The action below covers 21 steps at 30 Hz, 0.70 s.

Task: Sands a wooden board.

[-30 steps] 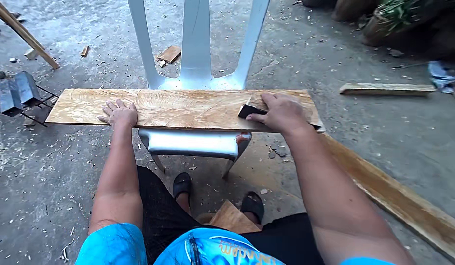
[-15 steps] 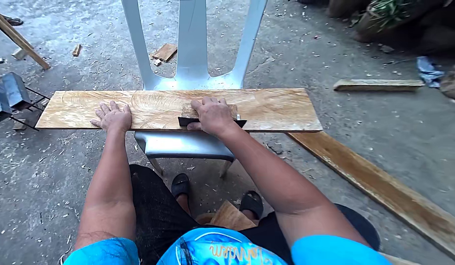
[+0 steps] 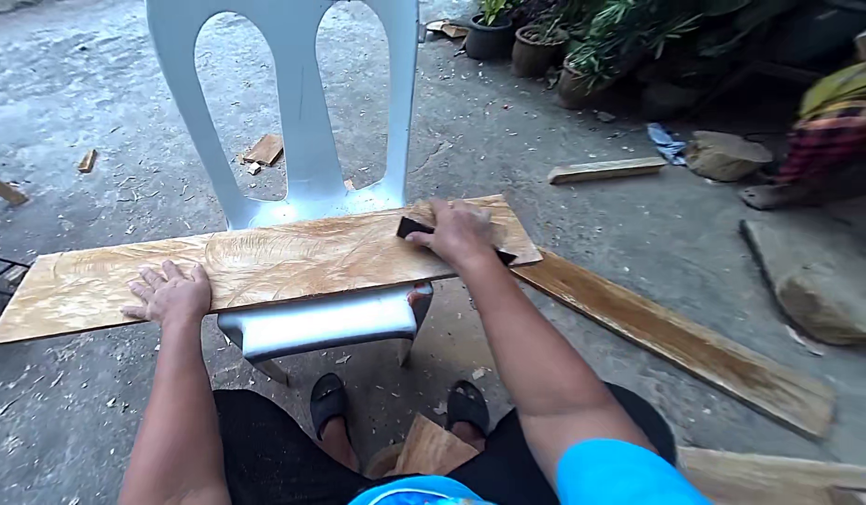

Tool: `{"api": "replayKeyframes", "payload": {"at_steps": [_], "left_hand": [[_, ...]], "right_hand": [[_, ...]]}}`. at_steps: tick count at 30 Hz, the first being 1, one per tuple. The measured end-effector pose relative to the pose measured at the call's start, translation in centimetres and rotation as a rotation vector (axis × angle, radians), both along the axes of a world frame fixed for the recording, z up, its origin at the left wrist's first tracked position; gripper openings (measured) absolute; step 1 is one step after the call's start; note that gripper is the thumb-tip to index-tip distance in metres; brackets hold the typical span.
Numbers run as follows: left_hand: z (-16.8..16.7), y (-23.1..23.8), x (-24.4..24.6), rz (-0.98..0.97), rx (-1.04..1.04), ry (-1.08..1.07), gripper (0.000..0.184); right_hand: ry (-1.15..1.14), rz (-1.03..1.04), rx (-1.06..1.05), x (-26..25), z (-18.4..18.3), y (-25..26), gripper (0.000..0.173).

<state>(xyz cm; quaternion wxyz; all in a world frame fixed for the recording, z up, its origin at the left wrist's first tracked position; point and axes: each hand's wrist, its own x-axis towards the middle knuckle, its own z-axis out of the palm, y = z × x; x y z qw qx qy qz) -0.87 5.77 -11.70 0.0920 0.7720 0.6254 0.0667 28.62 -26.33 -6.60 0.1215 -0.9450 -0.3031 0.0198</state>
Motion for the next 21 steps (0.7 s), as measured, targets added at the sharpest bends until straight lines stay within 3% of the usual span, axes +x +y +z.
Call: {"api": "replayKeyframes", "payload": {"at_steps": [5, 8, 11, 17, 21], "left_hand": [[-0.2, 0.5, -0.4, 0.011, 0.013, 0.027, 0.075], [-0.3, 0.6, -0.7, 0.014, 0.011, 0.045, 0.076], [0.1, 0.2, -1.0, 0.004, 0.008, 0.043, 0.075], [0.4, 0.0, -0.7, 0.019, 0.003, 0.049, 0.075], [0.2, 0.3, -0.7, 0.036, 0.005, 0.041, 0.074]], "right_hand": [[-0.039, 0.310, 0.013, -6.5, -0.8, 10.0, 0.074], [0.027, 0.405, -0.080, -7.3, 0.5, 11.1, 0.074], [0.034, 0.374, -0.081, -4.6, 0.7, 8.4, 0.072], [0.029, -0.056, -0.078, 6.0, 0.3, -1.4, 0.076], [0.052, -0.178, -0.116, 7.5, 0.5, -3.0, 0.080]]}}
